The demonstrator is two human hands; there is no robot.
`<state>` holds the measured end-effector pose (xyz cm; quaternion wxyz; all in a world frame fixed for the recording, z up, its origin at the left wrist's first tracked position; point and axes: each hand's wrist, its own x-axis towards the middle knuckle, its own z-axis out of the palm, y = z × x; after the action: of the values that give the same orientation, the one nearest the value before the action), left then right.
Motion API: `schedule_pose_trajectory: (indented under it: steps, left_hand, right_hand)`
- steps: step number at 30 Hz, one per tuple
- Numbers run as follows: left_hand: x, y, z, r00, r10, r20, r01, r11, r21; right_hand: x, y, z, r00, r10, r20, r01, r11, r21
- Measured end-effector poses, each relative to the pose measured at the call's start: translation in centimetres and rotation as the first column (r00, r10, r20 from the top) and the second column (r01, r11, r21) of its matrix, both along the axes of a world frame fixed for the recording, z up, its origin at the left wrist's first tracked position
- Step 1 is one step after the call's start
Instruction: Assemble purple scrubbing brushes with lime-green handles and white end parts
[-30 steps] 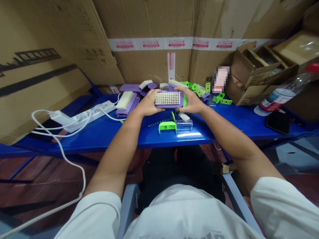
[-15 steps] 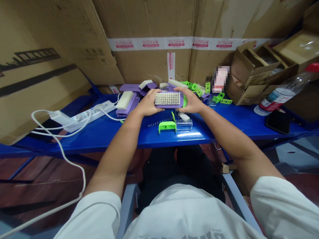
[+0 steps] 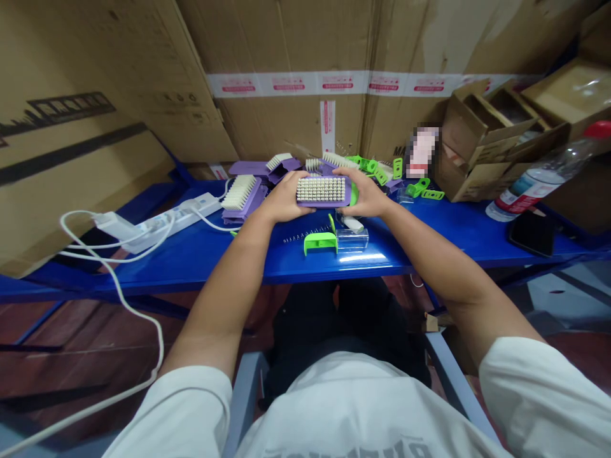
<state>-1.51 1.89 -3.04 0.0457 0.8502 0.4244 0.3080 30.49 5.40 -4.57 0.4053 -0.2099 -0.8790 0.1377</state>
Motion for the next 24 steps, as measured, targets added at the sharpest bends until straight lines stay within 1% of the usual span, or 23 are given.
schedule_pose_trajectory:
  steps: [5,14,24]
  left_hand:
    - [0.07,-0.09,0.03,1.000,0.002,0.002,-0.002,1.000,0.000]
    - [0.03,-0.11,0.10,1.000,0.002,-0.012,-0.002,1.000,-0.007]
    - [0.08,-0.28,0.21,1.000,0.006,-0.002,-0.006,1.000,-0.015]
  right_hand:
    - [-0.13,-0.35,0.35,1.000,-0.015,0.017,0.015,1.000,-0.012]
    - [-0.12,-0.28,0.13,1.000,-0.007,0.010,0.007,1.000,0.004]
    - [-0.23,-0.43,0.24,1.000,-0.025,0.006,0.026,1.000,-0.012]
